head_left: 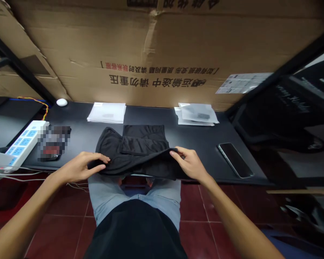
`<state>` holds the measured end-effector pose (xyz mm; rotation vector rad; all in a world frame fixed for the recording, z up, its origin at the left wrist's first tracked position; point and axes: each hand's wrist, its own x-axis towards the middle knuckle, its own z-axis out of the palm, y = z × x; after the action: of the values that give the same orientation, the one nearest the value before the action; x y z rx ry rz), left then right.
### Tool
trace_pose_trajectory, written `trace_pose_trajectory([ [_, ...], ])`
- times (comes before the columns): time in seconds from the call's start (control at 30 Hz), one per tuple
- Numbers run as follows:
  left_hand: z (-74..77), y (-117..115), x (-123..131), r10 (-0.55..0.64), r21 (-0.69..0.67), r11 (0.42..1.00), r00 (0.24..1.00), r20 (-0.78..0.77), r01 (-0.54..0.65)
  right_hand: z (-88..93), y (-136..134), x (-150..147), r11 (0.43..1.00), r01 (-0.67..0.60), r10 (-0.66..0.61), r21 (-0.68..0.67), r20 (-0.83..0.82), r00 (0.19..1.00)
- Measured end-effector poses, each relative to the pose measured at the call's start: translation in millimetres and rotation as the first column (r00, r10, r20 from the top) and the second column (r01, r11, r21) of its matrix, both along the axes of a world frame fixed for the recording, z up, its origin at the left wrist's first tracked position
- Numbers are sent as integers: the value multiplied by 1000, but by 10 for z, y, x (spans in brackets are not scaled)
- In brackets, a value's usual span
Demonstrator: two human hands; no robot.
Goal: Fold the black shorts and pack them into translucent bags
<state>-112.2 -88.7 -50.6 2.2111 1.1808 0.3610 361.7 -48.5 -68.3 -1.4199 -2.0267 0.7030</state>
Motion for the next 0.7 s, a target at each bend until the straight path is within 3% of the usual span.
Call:
trace_pose_trajectory([
  [0.23, -81, -65, 104, -27, 179, 983, 998, -56, 36, 5, 128, -109, 986, 108, -121, -129, -97, 988],
  [0.4, -54, 94, 137, 196, 94, 977, 980, -22, -193, 22, 171, -182, 985, 169, -170, -31, -62, 983],
  [0.53, -79, 391, 264, 415, 113, 904, 910, 2, -412, -37, 238, -244, 974, 220, -217, 59, -57, 975],
  [0.7, -164, 578, 387, 668, 297, 734, 729, -151, -610, -92, 310, -261, 924, 270, -332, 269, 218, 918],
])
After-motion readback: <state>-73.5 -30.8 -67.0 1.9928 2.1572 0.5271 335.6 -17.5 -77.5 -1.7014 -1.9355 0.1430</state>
